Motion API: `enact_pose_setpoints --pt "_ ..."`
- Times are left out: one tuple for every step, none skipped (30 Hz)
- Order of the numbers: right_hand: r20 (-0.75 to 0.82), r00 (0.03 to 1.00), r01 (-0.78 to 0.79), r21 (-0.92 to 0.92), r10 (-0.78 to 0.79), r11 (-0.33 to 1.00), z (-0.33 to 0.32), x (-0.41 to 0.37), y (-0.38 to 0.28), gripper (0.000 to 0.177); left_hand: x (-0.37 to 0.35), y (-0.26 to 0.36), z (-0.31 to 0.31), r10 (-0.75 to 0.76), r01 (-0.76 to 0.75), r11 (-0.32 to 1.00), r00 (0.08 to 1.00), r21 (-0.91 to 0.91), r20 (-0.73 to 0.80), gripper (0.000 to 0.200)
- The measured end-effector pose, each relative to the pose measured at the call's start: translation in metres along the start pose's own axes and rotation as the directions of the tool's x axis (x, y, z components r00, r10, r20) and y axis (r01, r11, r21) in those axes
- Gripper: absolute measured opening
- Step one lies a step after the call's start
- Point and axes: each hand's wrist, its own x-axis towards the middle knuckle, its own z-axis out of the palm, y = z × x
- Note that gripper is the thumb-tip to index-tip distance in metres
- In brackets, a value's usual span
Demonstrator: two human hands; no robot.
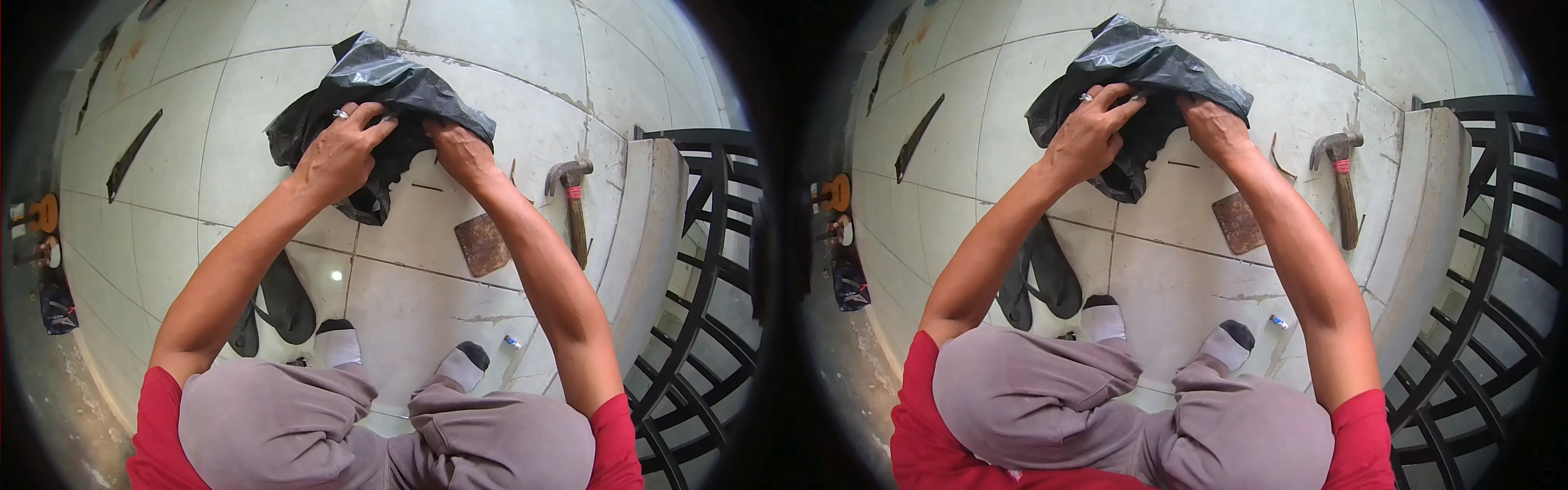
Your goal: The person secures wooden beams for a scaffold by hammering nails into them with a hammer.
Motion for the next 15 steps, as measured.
enact_pose_setpoints --pt "0.003 1.000 -0.001 -0.003 0.001 1.000 0.000 -0.004 0.000 0.019 0.000 0.001 0.001 0.002 -0.001 1.000 1.000 -0.007 0.014 0.059" --pt "0.006 0.999 -0.042 -0.006 0.042 0.999 -0.002 -0.009 0.000 0.019 0.001 0.001 0.002 0.006 -0.006 1.000 1.000 -0.011 0.013 0.059" --pt "0.005 0.996 -0.083 -0.012 0.083 0.996 -0.005 -0.015 -0.002 0.019 0.001 0.002 0.002 -0.001 0.002 1.000 1.000 -0.024 0.028 0.060" --pt "0.001 0.996 -0.086 -0.017 0.086 0.996 -0.007 -0.021 -0.003 0.019 0.001 0.002 0.001 -0.008 0.010 0.999 0.999 -0.034 0.041 0.060" --pt "-0.038 0.990 -0.132 0.149 0.139 0.980 -0.008 -0.026 -0.005 0.017 0.001 0.002 -0.001 -0.004 0.005 0.999 0.999 -0.034 0.037 0.060" --pt "-0.065 0.979 -0.166 0.313 0.196 0.935 -0.010 -0.032 -0.007 0.014 0.001 0.003 -0.003 -0.022 0.028 0.994 0.998 -0.109 0.056 0.058" --pt "-0.064 0.978 -0.169 0.309 0.198 0.936 -0.020 -0.037 -0.013 0.014 0.000 0.006 -0.004 -0.038 0.052 0.981 0.996 -0.187 0.078 0.056" --pt "0.245 0.883 -0.434 0.753 0.401 0.495 -0.032 -0.043 -0.018 0.012 -0.003 0.007 -0.001 -0.033 0.048 0.980 0.996 -0.194 0.078 0.056" --pt "0.583 0.731 -0.565 0.808 0.355 -0.166 -0.042 -0.047 -0.022 0.011 -0.004 0.008 0.003 -0.043 0.047 0.962 0.999 -0.267 0.021 0.052" --pt "0.607 0.739 -0.547 0.794 0.294 -0.265 -0.046 -0.054 -0.021 0.013 -0.005 0.010 0.008 -0.057 0.042 0.939 0.998 -0.340 -0.033 0.048" --pt "0.602 0.739 -0.544 0.798 0.301 -0.261 -0.050 -0.058 -0.021 0.013 -0.005 0.012 0.012 -0.050 0.034 0.939 0.998 -0.343 -0.037 0.048" --pt "0.614 0.733 -0.521 0.784 0.294 -0.339 -0.053 -0.062 -0.023 0.013 -0.004 0.015 0.014 -0.044 0.010 0.924 0.996 -0.382 -0.080 0.045" --pt "0.625 0.727 -0.494 0.764 0.283 -0.415 -0.056 -0.065 -0.024 0.013 -0.003 0.017 0.015 -0.041 -0.014 0.908 0.992 -0.418 -0.122 0.042" --pt "0.621 0.729 -0.491 0.767 0.287 -0.412 -0.059 -0.067 -0.025 0.013 -0.003 0.021 0.016 0.004 -0.071 0.928 0.984 -0.366 -0.180 0.039" --pt "0.626 0.731 -0.481 0.756 0.273 -0.444 -0.061 -0.070 -0.027 0.013 -0.001 0.026 0.016 0.008 -0.076 0.928 0.983 -0.366 -0.183 0.039"
